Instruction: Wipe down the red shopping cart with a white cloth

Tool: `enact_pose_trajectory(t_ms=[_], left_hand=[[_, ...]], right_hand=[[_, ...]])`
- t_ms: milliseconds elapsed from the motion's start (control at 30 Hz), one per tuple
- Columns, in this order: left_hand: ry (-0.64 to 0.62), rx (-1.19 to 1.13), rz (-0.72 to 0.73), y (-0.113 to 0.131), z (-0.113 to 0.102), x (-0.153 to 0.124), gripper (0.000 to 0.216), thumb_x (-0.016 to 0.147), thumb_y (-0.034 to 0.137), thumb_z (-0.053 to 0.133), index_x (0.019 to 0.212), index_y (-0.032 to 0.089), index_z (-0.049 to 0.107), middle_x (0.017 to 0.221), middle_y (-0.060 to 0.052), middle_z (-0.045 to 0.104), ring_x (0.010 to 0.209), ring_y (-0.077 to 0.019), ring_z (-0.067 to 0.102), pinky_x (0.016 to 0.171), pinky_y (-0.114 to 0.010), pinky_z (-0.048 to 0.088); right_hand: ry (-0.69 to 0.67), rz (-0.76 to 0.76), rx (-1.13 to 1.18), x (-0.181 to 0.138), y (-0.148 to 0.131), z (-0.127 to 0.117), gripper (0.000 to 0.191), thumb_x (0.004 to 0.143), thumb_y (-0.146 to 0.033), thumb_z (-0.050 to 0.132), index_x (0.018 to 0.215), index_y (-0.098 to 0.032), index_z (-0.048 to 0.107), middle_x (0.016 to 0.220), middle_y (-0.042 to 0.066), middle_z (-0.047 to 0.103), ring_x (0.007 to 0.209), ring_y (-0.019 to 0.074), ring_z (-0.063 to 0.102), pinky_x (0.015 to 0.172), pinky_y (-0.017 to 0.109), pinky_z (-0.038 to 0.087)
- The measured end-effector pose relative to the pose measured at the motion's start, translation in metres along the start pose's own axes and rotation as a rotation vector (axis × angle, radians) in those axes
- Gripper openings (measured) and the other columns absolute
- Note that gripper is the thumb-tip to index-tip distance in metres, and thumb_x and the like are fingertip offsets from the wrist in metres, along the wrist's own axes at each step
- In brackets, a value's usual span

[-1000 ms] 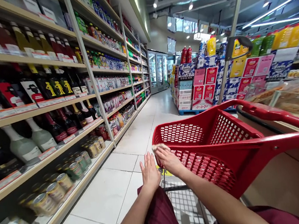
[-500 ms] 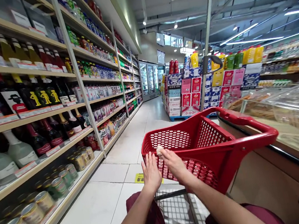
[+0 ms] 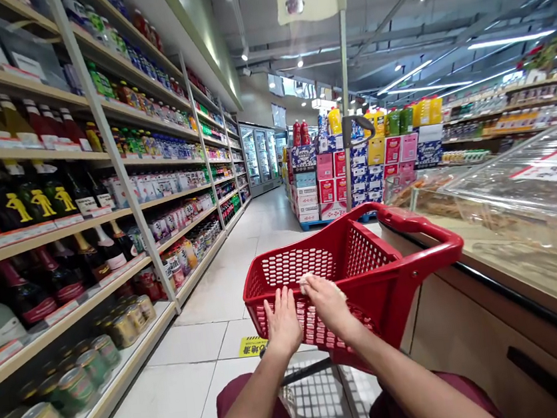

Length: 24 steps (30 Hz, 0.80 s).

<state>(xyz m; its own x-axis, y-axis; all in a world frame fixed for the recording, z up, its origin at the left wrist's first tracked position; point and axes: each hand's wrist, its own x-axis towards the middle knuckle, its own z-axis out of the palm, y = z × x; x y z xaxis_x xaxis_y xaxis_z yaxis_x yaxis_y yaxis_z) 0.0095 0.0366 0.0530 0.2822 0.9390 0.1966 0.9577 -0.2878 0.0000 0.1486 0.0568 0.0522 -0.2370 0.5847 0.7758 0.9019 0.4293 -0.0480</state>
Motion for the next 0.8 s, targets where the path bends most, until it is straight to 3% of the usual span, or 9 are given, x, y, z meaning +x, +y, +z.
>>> enact_pose_trajectory(t_ms=[100, 167, 233, 300, 433, 500, 567, 700, 800], left_hand=[[0.017, -0.004, 0.002, -0.001, -0.001, -0.001, 0.071, 0.07, 0.018, 0.038, 0.138, 0.011, 0.019, 0.147, -0.007, 0.016, 0.135, -0.0237, 0.007, 0.107, -0.054, 0.008], [0.013, -0.023, -0.033, 0.004, -0.001, 0.0, 0.071, 0.07, 0.017, 0.039, 0.138, 0.009, 0.02, 0.147, -0.009, 0.016, 0.135, -0.0244, 0.007, 0.107, -0.055, 0.009], [0.024, -0.044, -0.024, 0.014, -0.001, 0.001, 0.071, 0.07, 0.017, 0.038, 0.138, 0.008, 0.019, 0.147, -0.009, 0.016, 0.135, -0.0238, 0.008, 0.107, -0.054, 0.01], [0.042, -0.062, 0.04, 0.026, -0.001, 0.003, 0.071, 0.071, 0.019, 0.037, 0.138, 0.008, 0.018, 0.147, -0.009, 0.015, 0.135, -0.0225, 0.008, 0.108, -0.053, 0.009], [0.046, -0.031, 0.089, 0.041, 0.001, 0.005, 0.069, 0.073, 0.02, 0.035, 0.139, 0.009, 0.018, 0.147, -0.009, 0.016, 0.135, -0.0227, 0.008, 0.107, -0.054, 0.011], [0.056, -0.006, 0.097, 0.041, 0.002, 0.005, 0.069, 0.072, 0.016, 0.034, 0.139, 0.01, 0.017, 0.147, -0.007, 0.016, 0.135, -0.0219, 0.009, 0.107, -0.054, 0.01], [0.061, -0.002, 0.11, 0.039, 0.002, 0.004, 0.071, 0.07, 0.014, 0.034, 0.139, 0.011, 0.018, 0.147, -0.006, 0.015, 0.135, -0.0211, 0.009, 0.107, -0.054, 0.009], [0.053, -0.019, 0.071, 0.043, 0.0, 0.004, 0.07, 0.071, 0.016, 0.035, 0.138, 0.009, 0.019, 0.147, -0.009, 0.015, 0.135, -0.0224, 0.008, 0.107, -0.054, 0.009], [0.075, -0.035, 0.102, 0.057, -0.004, 0.005, 0.07, 0.072, 0.016, 0.036, 0.139, 0.009, 0.017, 0.147, -0.009, 0.013, 0.135, -0.0225, 0.006, 0.108, -0.053, 0.007]], right_hand=[[0.006, 0.026, -0.017, -0.01, 0.053, -0.046, 0.033, 0.086, -0.015, 0.033, 0.098, -0.023, 0.063, 0.102, 0.005, 0.064, 0.097, 0.0174, 0.056, 0.088, 0.034, 0.044], [0.046, 0.077, -0.067, -0.018, 0.092, -0.08, 0.033, 0.084, -0.014, 0.033, 0.097, -0.019, 0.063, 0.105, 0.008, 0.062, 0.102, 0.0201, 0.053, 0.092, 0.038, 0.041], [0.114, 0.137, -0.158, -0.021, 0.114, -0.099, 0.033, 0.081, -0.011, 0.035, 0.097, -0.016, 0.063, 0.109, 0.01, 0.06, 0.107, 0.0218, 0.05, 0.095, 0.039, 0.038], [0.129, 0.137, -0.197, -0.02, 0.11, -0.094, 0.032, 0.08, -0.01, 0.037, 0.096, -0.017, 0.064, 0.109, 0.009, 0.06, 0.108, 0.0211, 0.049, 0.095, 0.038, 0.038], [0.049, -0.063, -0.136, -0.011, 0.067, -0.054, 0.033, 0.084, -0.013, 0.034, 0.097, -0.019, 0.064, 0.108, 0.006, 0.061, 0.107, 0.018, 0.051, 0.092, 0.033, 0.041], [0.044, -0.107, -0.127, -0.009, 0.065, -0.051, 0.033, 0.084, -0.013, 0.033, 0.098, -0.018, 0.063, 0.109, 0.006, 0.061, 0.108, 0.0183, 0.051, 0.093, 0.034, 0.041], [0.037, -0.094, -0.146, -0.013, 0.088, -0.071, 0.033, 0.083, -0.011, 0.034, 0.097, -0.018, 0.064, 0.109, 0.007, 0.061, 0.109, 0.0194, 0.05, 0.094, 0.035, 0.039], [0.083, 0.044, -0.282, -0.027, 0.16, -0.136, 0.033, 0.077, -0.008, 0.038, 0.097, -0.015, 0.064, 0.112, 0.01, 0.059, 0.11, 0.0222, 0.048, 0.095, 0.039, 0.038], [0.177, 0.137, -0.355, -0.032, 0.167, -0.143, 0.037, 0.074, -0.008, 0.038, 0.099, -0.014, 0.063, 0.115, 0.012, 0.057, 0.113, 0.0238, 0.046, 0.095, 0.042, 0.037]])
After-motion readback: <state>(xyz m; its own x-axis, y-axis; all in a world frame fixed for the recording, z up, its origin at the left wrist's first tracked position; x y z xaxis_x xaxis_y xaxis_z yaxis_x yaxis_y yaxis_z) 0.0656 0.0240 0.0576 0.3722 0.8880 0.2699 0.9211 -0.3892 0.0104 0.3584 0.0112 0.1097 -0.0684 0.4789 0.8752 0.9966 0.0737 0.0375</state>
